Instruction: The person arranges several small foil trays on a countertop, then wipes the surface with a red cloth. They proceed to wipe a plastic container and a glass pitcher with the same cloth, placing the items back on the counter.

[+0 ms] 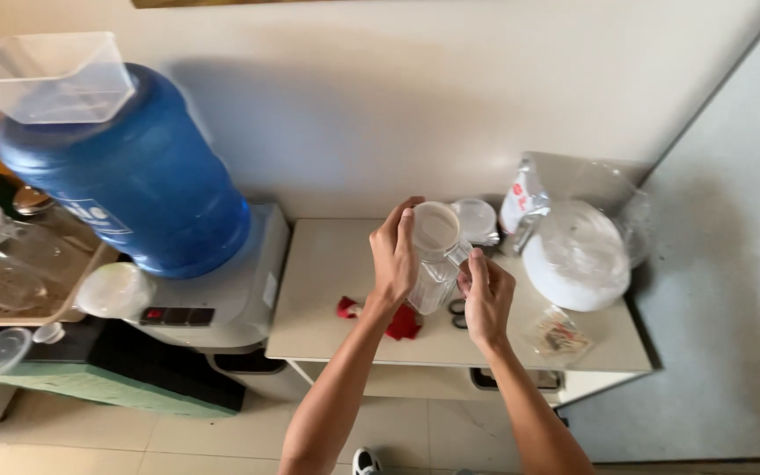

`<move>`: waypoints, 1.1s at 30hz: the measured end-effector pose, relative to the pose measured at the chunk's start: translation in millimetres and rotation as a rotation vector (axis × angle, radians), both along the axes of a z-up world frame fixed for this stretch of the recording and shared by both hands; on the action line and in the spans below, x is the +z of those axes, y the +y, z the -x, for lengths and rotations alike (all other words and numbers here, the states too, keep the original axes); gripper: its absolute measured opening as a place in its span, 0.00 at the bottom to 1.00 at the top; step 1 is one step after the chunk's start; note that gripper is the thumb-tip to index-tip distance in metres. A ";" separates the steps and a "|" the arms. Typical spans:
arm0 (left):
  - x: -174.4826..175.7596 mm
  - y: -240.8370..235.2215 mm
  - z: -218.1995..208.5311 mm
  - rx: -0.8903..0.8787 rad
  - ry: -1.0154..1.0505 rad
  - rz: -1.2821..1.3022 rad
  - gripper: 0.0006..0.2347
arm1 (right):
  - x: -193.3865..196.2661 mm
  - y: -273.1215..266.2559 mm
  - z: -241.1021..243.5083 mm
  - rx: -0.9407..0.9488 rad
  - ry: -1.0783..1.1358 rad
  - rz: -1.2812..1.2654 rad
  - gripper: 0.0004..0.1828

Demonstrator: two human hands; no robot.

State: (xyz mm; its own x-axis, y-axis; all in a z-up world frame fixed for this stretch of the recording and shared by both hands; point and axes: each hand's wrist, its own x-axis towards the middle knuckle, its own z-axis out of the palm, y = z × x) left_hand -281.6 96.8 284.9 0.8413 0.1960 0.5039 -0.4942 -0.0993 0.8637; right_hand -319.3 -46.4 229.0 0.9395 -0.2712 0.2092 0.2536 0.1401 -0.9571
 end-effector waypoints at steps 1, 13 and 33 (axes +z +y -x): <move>-0.8 16.7 -2.5 0.007 0.002 -0.004 0.16 | -4.3 15.1 -5.3 0.007 0.002 -0.004 0.26; -54.9 158.7 -60.4 0.113 0.125 -0.005 0.16 | -49.4 149.9 -49.7 0.253 0.007 -0.071 0.24; -149.4 261.4 -113.5 -0.267 0.340 0.203 0.18 | -109.1 238.3 -53.2 0.492 -0.029 0.227 0.21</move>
